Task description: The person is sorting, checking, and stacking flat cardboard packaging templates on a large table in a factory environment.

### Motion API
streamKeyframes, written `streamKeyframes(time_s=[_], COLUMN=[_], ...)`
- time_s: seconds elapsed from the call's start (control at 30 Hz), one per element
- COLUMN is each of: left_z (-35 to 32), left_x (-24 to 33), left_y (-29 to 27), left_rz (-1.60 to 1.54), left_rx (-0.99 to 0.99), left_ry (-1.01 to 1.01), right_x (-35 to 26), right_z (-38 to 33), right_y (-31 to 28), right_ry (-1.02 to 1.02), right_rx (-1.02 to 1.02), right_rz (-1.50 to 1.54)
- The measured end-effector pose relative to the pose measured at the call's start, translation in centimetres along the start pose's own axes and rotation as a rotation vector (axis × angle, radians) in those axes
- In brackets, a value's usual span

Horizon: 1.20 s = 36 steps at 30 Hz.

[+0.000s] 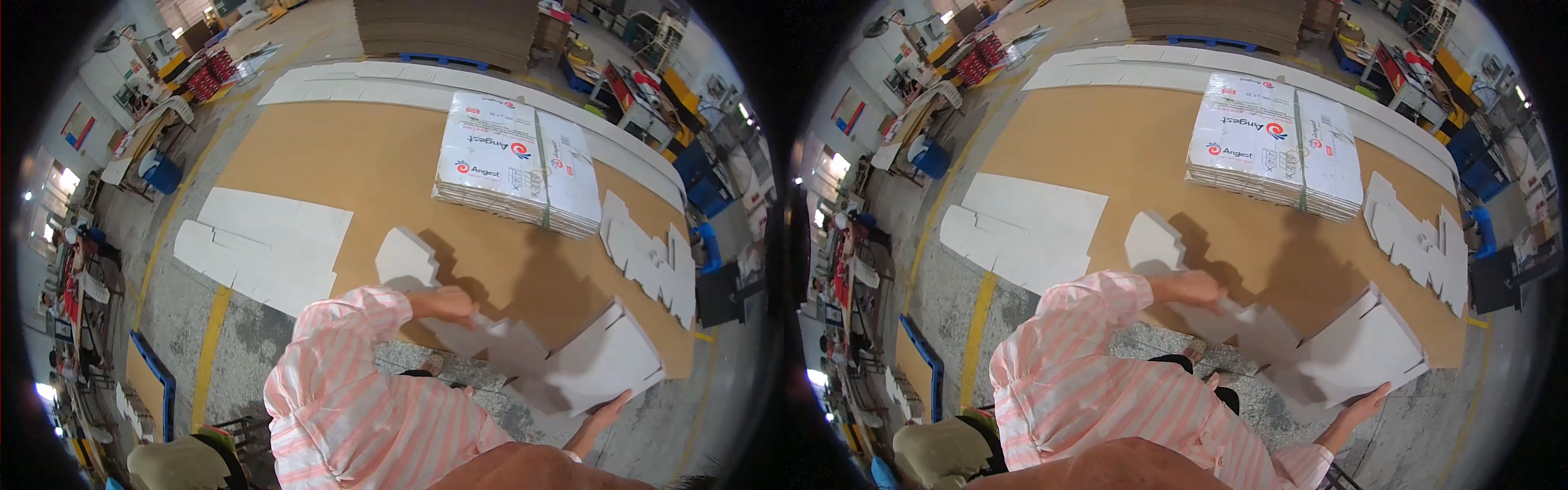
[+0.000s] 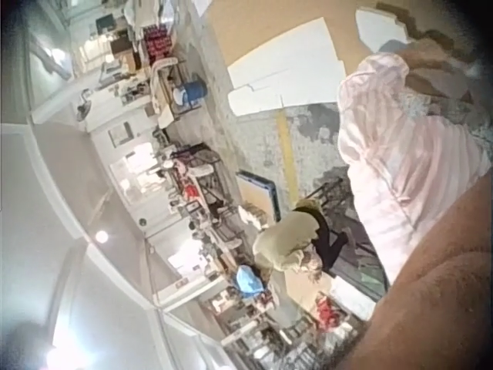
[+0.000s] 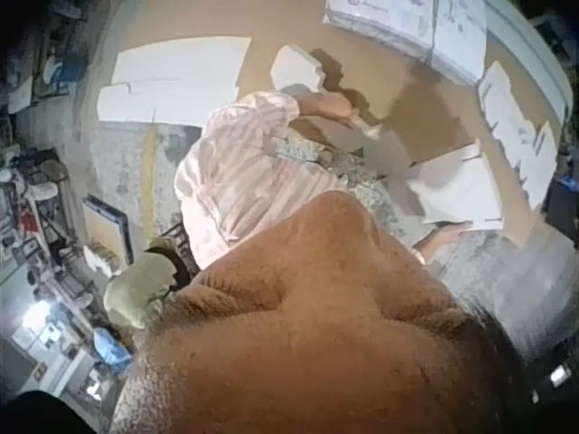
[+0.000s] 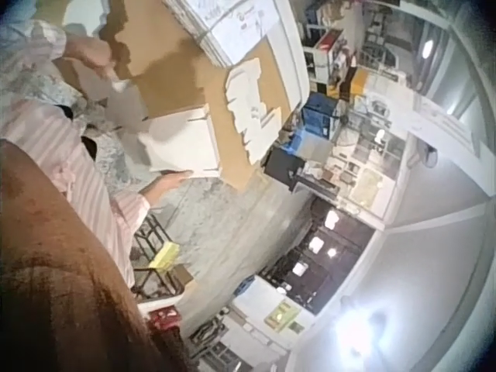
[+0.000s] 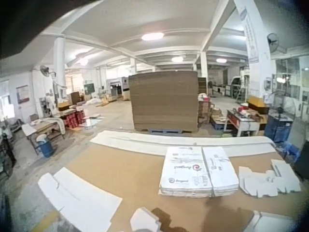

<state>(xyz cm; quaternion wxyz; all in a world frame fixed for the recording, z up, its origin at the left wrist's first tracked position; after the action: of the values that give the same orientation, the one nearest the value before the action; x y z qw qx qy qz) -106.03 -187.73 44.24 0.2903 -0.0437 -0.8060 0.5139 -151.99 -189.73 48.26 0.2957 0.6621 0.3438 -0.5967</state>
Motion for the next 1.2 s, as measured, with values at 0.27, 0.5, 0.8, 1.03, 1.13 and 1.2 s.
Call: streamKeyframes(time_s=[0.27, 0.5, 0.8, 1.03, 1.13, 1.2], left_z=[-11.3, -20.3, -34.9, -43.7, -47.8, -49.8], left_x=[4.0, 7.4, 9.2, 4.9, 2.0, -1.1], left_y=[5.5, 8.8, 9.0, 10.4, 10.4, 10.5], left_rz=[-0.163, -0.045, -0.099, -0.13, -0.113, -0.134], left_rx=[-0.283, -0.302, -0.099, -0.073, -0.042, 0.031], left_ry=[0.119, 0.039, -0.124, -0.289, -0.387, -0.415], right_x=[10.6, 12.6, 10.9, 12.5, 10.1, 8.6], right_z=[-7.4, -17.9, -25.8, -28.4, -30.9, -33.3], right_y=[-11.2, -14.7, -11.7, -1.2, 5.1, 9.8], right_ry=[0.344, 0.503, 0.449, 0.275, 0.359, 0.269], right_rx=[-0.153, -0.046, -0.23, -0.446, -0.574, -0.629], right_rz=[-0.164, -0.414, -0.431, -0.291, -0.393, -0.473])
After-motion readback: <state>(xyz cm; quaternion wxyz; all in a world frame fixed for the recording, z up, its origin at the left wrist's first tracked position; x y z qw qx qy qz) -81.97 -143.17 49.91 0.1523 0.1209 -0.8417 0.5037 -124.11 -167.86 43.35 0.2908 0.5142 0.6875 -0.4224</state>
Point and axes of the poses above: each hand's wrist, its own z-axis towards the middle knuckle, its own y-axis out of the palm, x = y × z, the point moved 1 cm from there along z, towards the middle knuckle, and after that the axes turned 1 degree about y, right-handed, at the moved point
